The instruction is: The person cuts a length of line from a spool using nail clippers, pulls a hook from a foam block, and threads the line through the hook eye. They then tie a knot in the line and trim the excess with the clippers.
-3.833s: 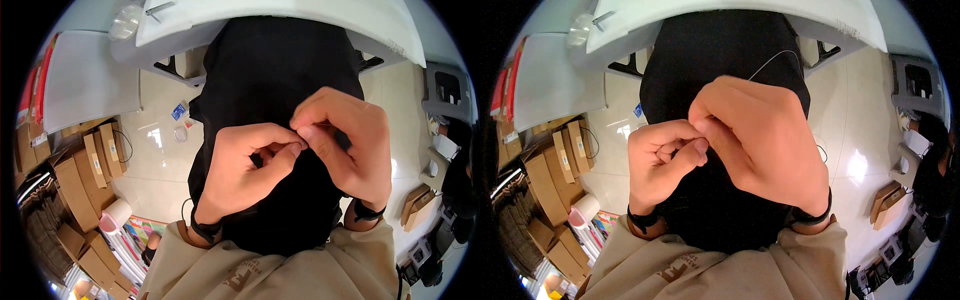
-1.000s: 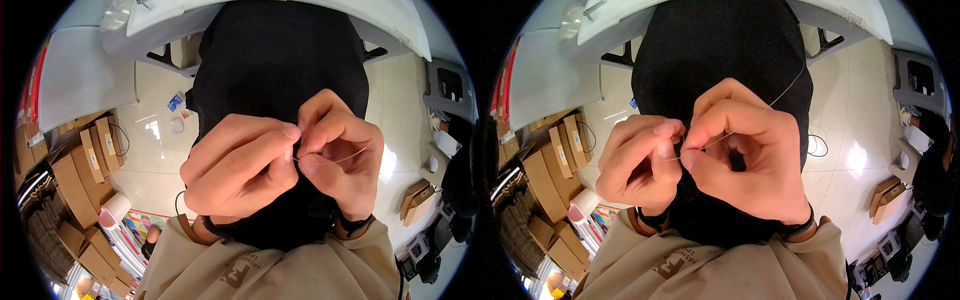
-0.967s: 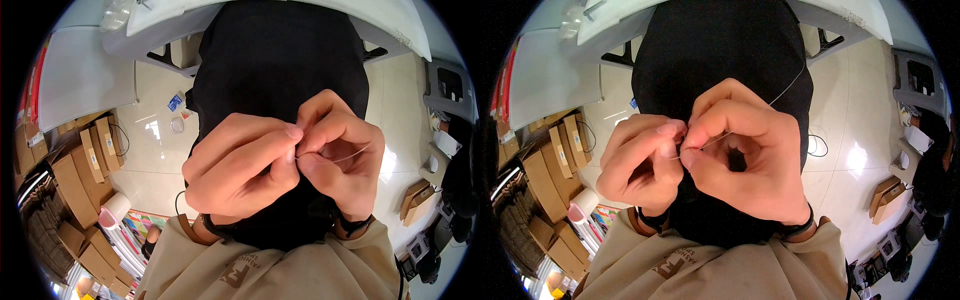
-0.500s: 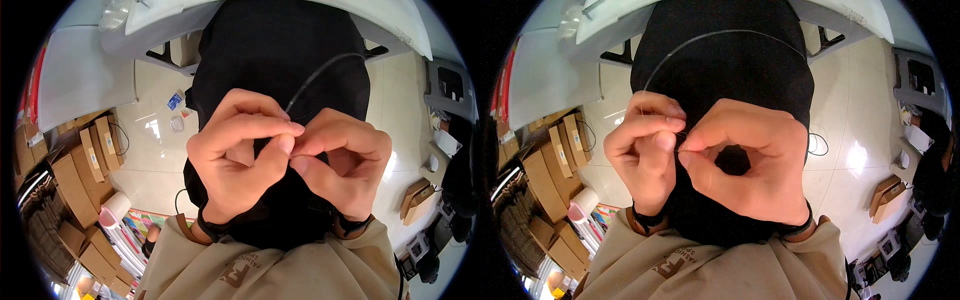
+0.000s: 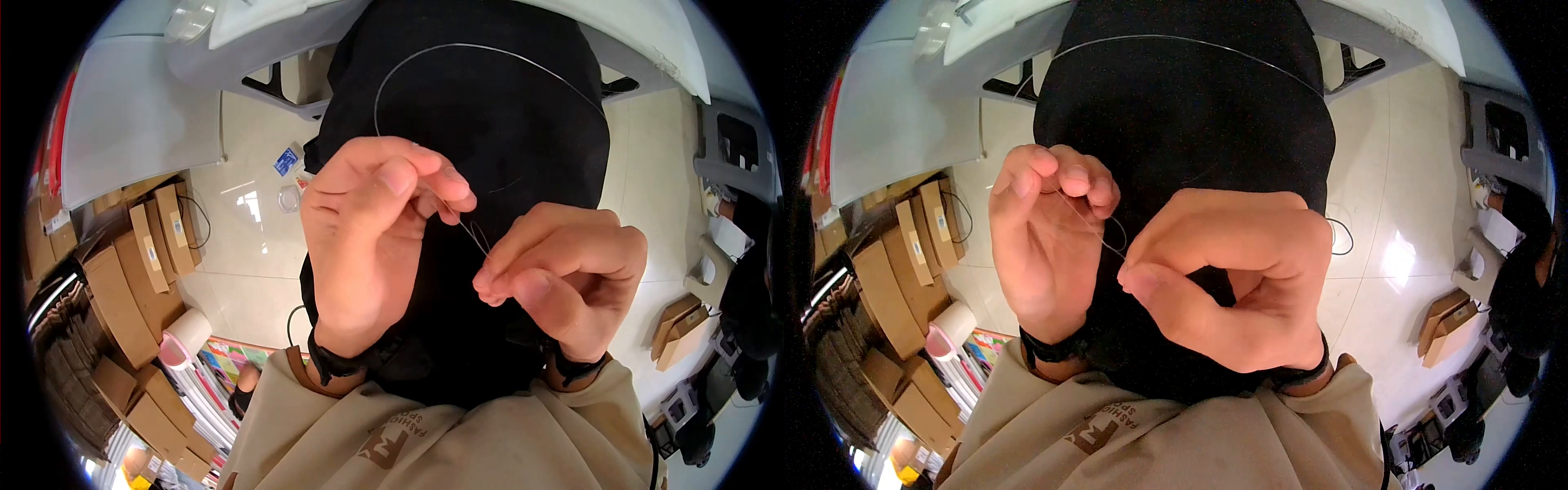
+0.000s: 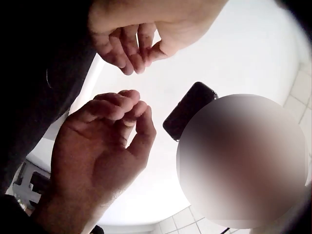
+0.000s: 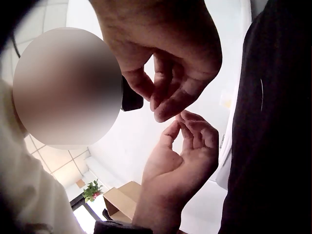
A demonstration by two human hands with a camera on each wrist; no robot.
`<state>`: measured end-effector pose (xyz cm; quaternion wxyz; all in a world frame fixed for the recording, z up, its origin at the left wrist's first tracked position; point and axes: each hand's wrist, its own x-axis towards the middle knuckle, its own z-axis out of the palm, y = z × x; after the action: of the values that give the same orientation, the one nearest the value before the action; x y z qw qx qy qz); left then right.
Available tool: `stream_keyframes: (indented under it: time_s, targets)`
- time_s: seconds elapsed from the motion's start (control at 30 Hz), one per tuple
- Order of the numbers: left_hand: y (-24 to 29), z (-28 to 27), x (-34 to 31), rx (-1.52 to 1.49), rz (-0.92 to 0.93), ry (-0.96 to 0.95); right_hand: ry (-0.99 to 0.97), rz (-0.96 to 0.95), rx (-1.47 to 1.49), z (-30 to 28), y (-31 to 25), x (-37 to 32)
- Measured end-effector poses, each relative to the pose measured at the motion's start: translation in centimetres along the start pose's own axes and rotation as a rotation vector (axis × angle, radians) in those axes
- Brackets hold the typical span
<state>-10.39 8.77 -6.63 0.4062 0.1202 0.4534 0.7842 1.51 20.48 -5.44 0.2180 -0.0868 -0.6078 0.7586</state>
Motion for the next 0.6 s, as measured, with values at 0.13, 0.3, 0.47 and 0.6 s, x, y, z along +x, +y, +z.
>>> stream_keyframes:
  time_s: [0.13, 0.3, 0.47, 0.6]
  targets:
    - [0.30, 0.14, 0.05, -0.001, -0.004, 0.000, 0.008, -0.005, 0.041, 0.16, 0.11, -0.16]
    - [0.31, 0.04, 0.01, -0.022, 0.007, -0.035, 0.053, -0.022, 0.037, 0.49, 0.00, -0.37]
    - [0.09, -0.63, 0.06, -0.097, 0.102, -0.128, 0.025, -0.075, 0.003, 0.46, 0.15, -0.61]
    - [0.43, 0.00, -0.32, -0.152, 0.123, -0.198, -0.012, -0.026, 0.124, 0.40, 0.05, -0.59]
